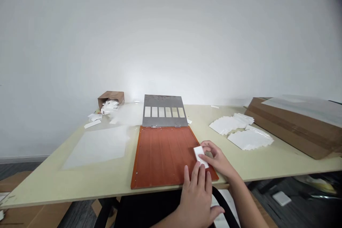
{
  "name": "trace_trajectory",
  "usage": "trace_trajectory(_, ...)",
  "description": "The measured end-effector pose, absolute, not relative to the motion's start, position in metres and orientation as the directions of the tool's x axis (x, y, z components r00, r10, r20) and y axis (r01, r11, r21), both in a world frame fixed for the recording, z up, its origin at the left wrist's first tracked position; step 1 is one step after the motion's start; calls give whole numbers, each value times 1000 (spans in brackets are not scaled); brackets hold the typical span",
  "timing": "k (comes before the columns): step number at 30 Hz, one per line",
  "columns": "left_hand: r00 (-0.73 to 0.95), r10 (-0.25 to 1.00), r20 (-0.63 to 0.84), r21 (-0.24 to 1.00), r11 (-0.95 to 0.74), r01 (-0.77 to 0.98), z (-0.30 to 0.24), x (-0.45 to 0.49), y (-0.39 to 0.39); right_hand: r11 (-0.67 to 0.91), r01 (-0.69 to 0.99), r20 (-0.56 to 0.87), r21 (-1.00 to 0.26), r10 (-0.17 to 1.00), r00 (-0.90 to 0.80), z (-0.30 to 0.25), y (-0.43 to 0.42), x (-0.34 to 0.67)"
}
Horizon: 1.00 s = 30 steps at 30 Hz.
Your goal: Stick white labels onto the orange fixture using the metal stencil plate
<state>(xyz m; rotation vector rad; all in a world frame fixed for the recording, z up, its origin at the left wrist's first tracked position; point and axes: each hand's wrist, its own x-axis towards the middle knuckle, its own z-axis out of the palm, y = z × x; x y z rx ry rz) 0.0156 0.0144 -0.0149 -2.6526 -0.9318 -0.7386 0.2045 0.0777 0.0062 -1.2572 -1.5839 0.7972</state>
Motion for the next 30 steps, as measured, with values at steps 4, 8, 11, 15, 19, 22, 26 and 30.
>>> trace_trajectory(4, 731, 333, 596, -151, -848, 509, 5, -4, 18, 229, 84, 240, -970, 957, 162, 0, 82, 207)
trace_trajectory(8, 612, 388, 689, -98, -787, 609, 34, -44, 32, 298, 187, 349, -936, 858, 378, 23, 124, 232)
trace_trajectory(11, 460, 533, 710, 18, -667, 745, 48, -86, 54, 303, 297, 415, -906, 776, 474, 41, 166, 259)
trace_trajectory(15, 172, 768, 617, 257, -403, 879, 49, -148, 86, 250, 387, 446, -888, 673, 589, 36, 201, 285)
trace_trajectory(19, -17, 884, 467, 353, -169, 920, 37, -198, 103, 164, 483, 473, -860, 610, 636, 15, 204, 297)
trace_trajectory(22, -92, 921, 379, 360, -55, 931, 29, -215, 107, 124, 532, 497, -838, 579, 647, 9, 199, 305)
trace_trajectory(26, -83, 971, 225, 290, 15, 957, 25, -216, 107, 88, 569, 522, -818, 530, 668, 7, 195, 317)
trace_trajectory(30, -47, 971, 236, 222, -7, 975, 25, -212, 105, 66, 562, 518, -824, 488, 702, 2, 195, 324)
